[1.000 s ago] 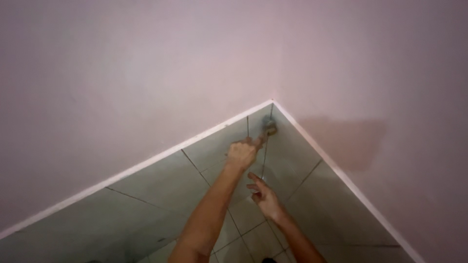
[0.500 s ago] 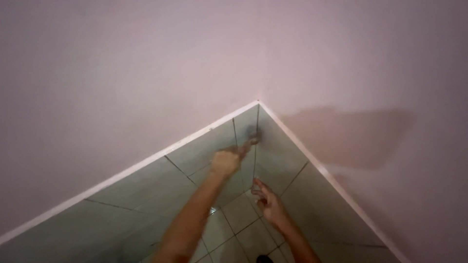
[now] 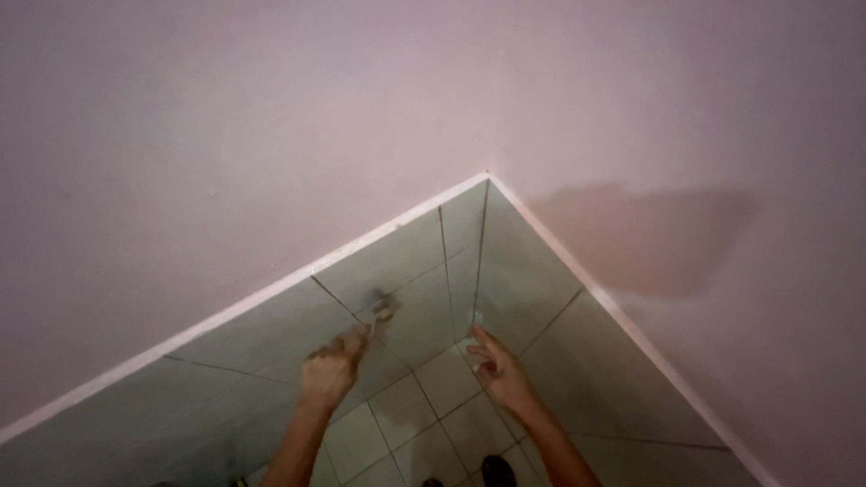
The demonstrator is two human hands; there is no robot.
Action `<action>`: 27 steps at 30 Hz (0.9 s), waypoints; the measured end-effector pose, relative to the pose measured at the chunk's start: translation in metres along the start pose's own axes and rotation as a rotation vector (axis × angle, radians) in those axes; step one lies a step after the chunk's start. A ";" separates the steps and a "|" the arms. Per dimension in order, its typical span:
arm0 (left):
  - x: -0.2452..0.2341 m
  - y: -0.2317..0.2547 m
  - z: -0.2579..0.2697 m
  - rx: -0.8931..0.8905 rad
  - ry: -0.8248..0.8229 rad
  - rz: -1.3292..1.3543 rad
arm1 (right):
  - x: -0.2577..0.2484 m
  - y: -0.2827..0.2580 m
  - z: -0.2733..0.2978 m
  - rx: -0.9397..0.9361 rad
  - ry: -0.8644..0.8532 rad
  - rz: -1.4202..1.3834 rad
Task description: The person scrubs the bathroom wall and floor tiles by hand using a small brush after pouring a cleaning solution from a packet onto the surface.
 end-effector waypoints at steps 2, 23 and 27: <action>-0.015 0.006 -0.001 -0.007 0.093 0.014 | 0.006 0.002 -0.005 -0.006 -0.019 0.023; -0.106 -0.013 0.025 -0.215 -0.009 0.020 | 0.070 0.045 -0.015 -0.170 -0.109 -0.117; -0.092 0.029 -0.030 -0.142 0.186 0.133 | 0.085 -0.005 -0.017 -0.211 -0.134 0.023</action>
Point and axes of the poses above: each hand's wrist, its own z-axis away from the middle knuckle, its own x-axis out of the palm, y = z × x, the point moved 4 cm from there along -z, towards the middle knuckle
